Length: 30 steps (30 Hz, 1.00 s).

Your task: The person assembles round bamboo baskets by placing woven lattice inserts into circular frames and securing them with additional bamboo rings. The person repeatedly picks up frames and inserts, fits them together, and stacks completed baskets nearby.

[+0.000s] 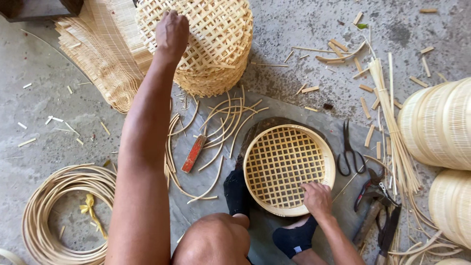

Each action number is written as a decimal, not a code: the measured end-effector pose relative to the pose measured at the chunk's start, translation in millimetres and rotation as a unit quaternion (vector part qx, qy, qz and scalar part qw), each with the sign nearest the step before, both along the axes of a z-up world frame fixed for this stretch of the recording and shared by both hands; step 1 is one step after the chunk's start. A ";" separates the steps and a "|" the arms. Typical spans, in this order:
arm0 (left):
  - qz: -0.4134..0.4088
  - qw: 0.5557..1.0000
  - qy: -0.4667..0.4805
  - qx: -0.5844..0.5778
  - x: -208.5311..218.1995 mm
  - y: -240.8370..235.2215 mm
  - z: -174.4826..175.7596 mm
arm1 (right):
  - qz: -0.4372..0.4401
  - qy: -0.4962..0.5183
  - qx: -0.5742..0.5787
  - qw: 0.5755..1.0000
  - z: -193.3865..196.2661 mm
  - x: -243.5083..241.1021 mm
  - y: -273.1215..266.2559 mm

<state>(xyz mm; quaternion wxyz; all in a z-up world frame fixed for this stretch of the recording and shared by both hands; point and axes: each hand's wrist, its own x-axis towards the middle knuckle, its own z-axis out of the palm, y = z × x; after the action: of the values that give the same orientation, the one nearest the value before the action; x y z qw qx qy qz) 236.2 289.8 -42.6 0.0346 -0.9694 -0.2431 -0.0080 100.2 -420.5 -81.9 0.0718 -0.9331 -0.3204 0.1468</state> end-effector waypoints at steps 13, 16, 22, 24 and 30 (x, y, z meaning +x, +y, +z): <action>0.027 0.965 -0.127 -0.230 -70.6 -6.0 138.9 | -0.018 0.015 -0.002 1.000 -33.1 2.0 -21.0; 0.004 0.867 -0.274 -0.416 -133.6 -15.0 189.8 | -0.001 0.001 0.011 1.000 -31.9 1.2 -22.6; 0.018 0.743 -0.348 -0.572 -235.0 -63.8 224.0 | -0.174 0.052 0.194 0.964 36.6 1.5 20.2; 0.036 0.725 -0.329 -0.603 -250.9 -93.3 197.9 | -0.092 -0.039 0.289 0.952 67.1 18.8 52.9; 0.002 0.685 -0.158 -0.711 -213.9 -235.7 100.6 | 0.006 0.015 0.440 0.898 159.1 22.4 153.9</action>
<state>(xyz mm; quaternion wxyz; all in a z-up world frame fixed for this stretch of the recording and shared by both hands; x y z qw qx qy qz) 22.3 54.1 57.9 -0.7037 -0.6873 -0.1794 0.0144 122.6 -266.6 77.2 0.4784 -0.8023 -0.3570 0.0050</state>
